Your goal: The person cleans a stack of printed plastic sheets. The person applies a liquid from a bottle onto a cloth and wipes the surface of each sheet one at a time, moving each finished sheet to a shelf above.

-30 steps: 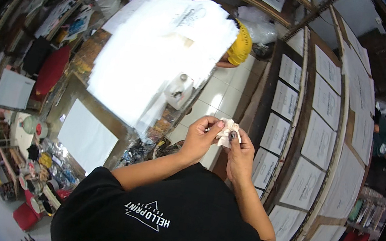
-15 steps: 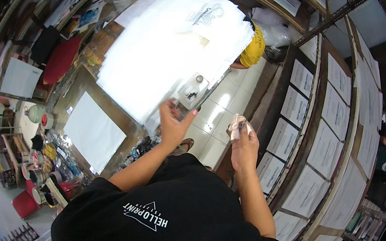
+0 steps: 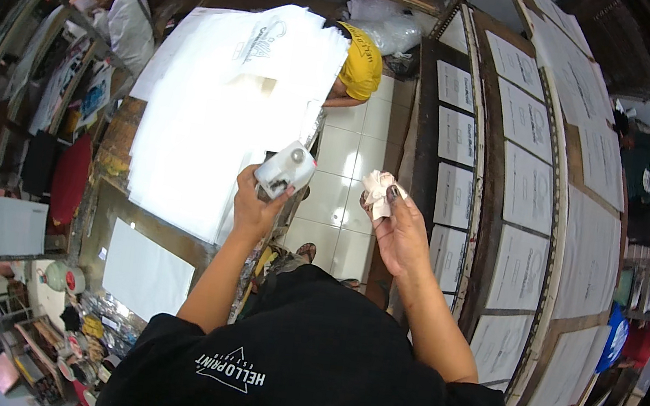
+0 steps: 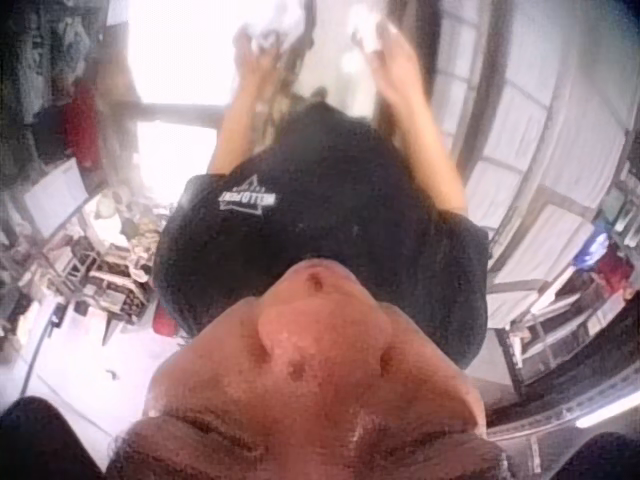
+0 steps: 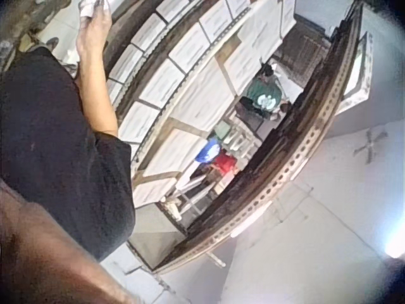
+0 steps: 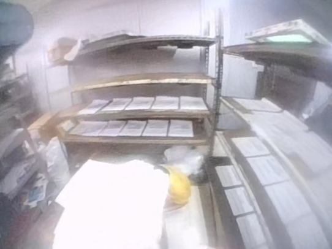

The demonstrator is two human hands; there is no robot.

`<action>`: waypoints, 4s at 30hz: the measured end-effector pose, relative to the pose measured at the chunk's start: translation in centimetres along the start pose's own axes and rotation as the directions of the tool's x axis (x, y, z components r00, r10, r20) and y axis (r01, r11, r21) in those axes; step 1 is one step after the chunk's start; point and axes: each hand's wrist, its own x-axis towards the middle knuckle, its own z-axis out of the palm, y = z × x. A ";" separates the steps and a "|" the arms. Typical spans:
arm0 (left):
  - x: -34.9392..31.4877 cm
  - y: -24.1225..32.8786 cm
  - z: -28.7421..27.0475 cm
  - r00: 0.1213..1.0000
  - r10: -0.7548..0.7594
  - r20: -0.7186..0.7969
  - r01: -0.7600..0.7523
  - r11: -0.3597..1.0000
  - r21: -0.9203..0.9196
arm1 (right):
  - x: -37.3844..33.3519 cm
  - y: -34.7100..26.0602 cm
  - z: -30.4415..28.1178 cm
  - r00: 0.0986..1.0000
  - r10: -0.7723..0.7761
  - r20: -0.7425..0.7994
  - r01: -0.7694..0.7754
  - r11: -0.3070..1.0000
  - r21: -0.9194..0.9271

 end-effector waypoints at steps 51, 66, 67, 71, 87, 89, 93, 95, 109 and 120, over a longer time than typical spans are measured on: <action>2.5 22.9 -0.6 0.401 0.294 0.868 -0.868 0.425 0.257 | -5.3 2.5 -5.3 0.987 0.084 -0.135 -0.046 0.963 0.264; 1.2 16.1 -3.7 0.601 0.296 0.742 -0.698 0.647 0.307 | -4.3 3.2 -2.4 0.991 0.078 -0.107 -0.059 0.984 0.171; 0.8 14.3 -3.6 0.647 0.326 0.689 -0.662 0.689 0.296 | -4.2 3.0 -2.2 0.993 0.065 -0.099 -0.048 0.985 0.163; -0.5 7.8 -2.3 0.918 0.028 0.395 -0.146 0.951 0.272 | -4.1 2.1 -2.0 0.995 0.010 -0.094 0.002 0.991 0.131; -0.9 -3.6 1.0 0.983 -0.028 -0.182 0.073 0.968 0.242 | -13.6 0.1 -9.0 0.957 -0.077 -0.278 0.116 0.985 0.127; -0.7 -3.5 1.7 0.973 -0.099 -0.209 0.143 0.967 0.211 | -14.5 -1.2 -7.7 0.954 -0.102 -0.281 0.132 0.987 0.089; -1.7 -4.3 2.1 0.959 -0.032 -0.281 0.100 0.968 0.231 | -15.9 -2.7 -7.3 0.940 -0.095 -0.328 0.131 0.988 0.087; -2.2 -4.7 2.0 0.951 0.022 -0.310 0.058 0.967 0.247 | -16.7 -3.5 -6.2 0.917 -0.088 -0.388 0.131 0.988 0.086; -8.9 9.9 12.6 0.647 0.377 0.663 -0.324 0.923 -0.209 | -22.5 -11.8 -5.9 0.923 -0.235 -0.306 0.241 0.970 -0.017; -2.4 28.9 29.8 0.288 0.906 0.310 -0.704 0.420 -0.573 | -27.4 -30.5 -13.9 0.608 -0.793 -0.043 0.096 0.127 -0.987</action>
